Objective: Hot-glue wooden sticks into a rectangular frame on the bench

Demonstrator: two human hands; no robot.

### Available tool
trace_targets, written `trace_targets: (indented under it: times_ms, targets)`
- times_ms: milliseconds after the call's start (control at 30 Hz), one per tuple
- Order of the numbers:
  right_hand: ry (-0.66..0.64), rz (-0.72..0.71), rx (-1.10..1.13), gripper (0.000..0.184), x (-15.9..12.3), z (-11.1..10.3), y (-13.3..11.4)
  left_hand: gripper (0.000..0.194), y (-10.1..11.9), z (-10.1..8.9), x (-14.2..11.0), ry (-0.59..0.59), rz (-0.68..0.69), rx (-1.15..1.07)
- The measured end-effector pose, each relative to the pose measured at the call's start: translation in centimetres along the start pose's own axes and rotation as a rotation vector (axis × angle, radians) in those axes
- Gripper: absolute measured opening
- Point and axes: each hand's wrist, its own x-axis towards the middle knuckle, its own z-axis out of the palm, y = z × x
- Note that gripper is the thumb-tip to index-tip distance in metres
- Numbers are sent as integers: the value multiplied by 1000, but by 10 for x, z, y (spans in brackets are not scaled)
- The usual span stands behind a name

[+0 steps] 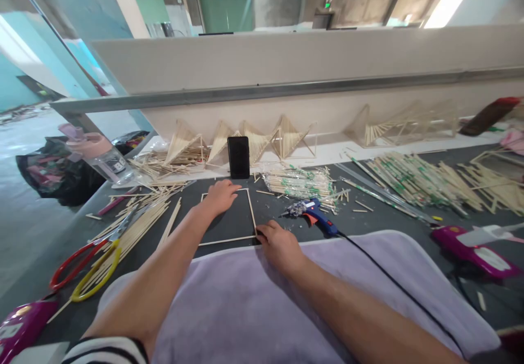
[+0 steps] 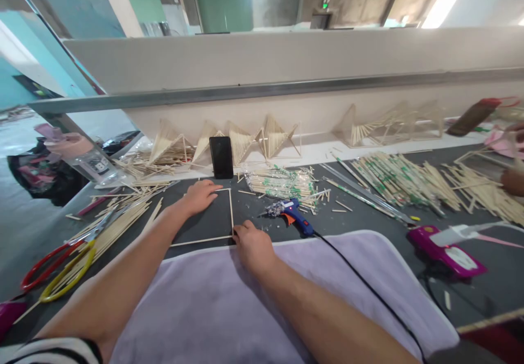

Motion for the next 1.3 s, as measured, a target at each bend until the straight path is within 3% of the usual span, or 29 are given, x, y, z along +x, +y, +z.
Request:
trace_targets:
  times_ms: [233,400,567,800,1033,1300]
  targets:
    - [7,-19,-16,23,2,3,3,42,15,25,15,1,-13,-4]
    - [7,-12,10,23,2,3,4,40,13,25,12,6,-31,-21]
    - [52,-23,138,24,3,3,9,46,-9,14,7,-24,-36,-129]
    - [81,-9,196,21,5,9,11,23,-54,14,1,-63,-89,-154]
    - [91,2,187,20,6,9,8,14,-65,24,6,-30,-67,-194]
    - [66,36,99,21,7,5,3,24,-71,26,6,70,-139,-187]
